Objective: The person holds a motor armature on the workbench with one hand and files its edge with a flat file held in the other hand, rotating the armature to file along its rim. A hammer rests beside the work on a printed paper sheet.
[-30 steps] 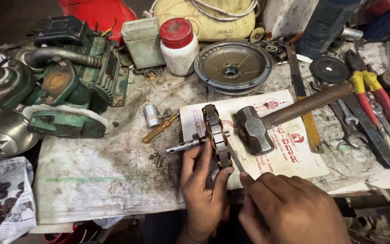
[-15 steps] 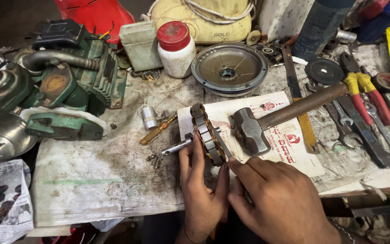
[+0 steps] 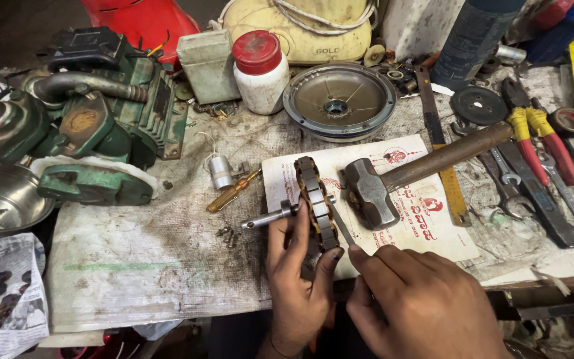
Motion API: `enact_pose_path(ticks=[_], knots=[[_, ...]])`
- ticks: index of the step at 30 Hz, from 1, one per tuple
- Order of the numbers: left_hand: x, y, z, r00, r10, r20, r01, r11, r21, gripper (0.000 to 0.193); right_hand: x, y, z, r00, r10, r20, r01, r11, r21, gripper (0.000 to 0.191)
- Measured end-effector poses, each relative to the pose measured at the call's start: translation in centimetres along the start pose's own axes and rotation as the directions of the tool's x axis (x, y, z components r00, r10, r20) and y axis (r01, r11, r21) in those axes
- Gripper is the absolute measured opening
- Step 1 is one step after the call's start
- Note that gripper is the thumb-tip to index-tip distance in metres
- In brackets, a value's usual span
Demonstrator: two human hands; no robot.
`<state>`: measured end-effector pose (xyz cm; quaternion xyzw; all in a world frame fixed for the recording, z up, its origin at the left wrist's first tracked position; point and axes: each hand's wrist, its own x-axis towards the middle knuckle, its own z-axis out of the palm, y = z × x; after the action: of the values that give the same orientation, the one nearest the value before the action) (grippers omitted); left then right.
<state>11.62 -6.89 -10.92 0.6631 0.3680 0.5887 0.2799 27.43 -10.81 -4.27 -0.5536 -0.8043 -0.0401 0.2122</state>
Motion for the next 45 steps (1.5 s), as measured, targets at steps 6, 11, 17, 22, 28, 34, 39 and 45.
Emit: enact_pose_path(ticks=[6, 11, 17, 22, 28, 34, 39, 45], knots=[[0.2, 0.0, 0.2, 0.999, -0.033, 0.023, 0.032, 0.999, 0.032, 0.069, 0.4, -0.4, -0.7, 0.998, 0.052, 0.039, -0.052, 0.999, 0.002, 0.044], [0.4, 0.1, 0.2, 0.995, -0.098, 0.025, 0.096, 0.994, 0.055, 0.069, 0.4, -0.2, -0.3, 0.990, 0.123, 0.071, -0.121, 0.992, -0.033, 0.036], [0.4, 0.2, 0.1, 0.999, -0.034, 0.033, 0.032, 0.996, 0.082, 0.070, 0.0, 0.4, 0.8, 0.995, 0.099, -0.015, -0.099, 0.995, 0.017, 0.041], [0.5, 0.2, 0.3, 0.998, -0.065, 0.023, 0.064, 0.998, 0.019, 0.068, 0.3, -0.1, 0.0, 0.993, 0.100, 0.061, -0.098, 0.995, -0.030, 0.045], [0.5, 0.1, 0.1, 0.999, -0.037, 0.008, 0.037, 0.999, 0.024, 0.070, 0.2, 0.1, 0.4, 0.991, 0.114, 0.070, -0.115, 0.993, 0.010, 0.046], [0.2, -0.3, 0.0, 0.998, -0.065, -0.005, 0.064, 0.996, -0.057, 0.070, -0.5, 0.5, 0.8, 0.990, 0.125, 0.066, -0.122, 0.991, -0.045, 0.042], [0.0, -0.4, 0.0, 0.997, -0.075, -0.007, 0.074, 0.995, -0.071, 0.066, -0.6, 0.3, 0.9, 0.999, 0.052, 0.001, -0.052, 0.998, -0.040, 0.043], [0.6, -0.4, -0.2, 0.997, -0.072, -0.023, 0.070, 0.994, -0.078, 0.065, -0.4, 0.6, 1.5, 0.993, 0.103, 0.054, -0.102, 0.994, -0.025, 0.047]])
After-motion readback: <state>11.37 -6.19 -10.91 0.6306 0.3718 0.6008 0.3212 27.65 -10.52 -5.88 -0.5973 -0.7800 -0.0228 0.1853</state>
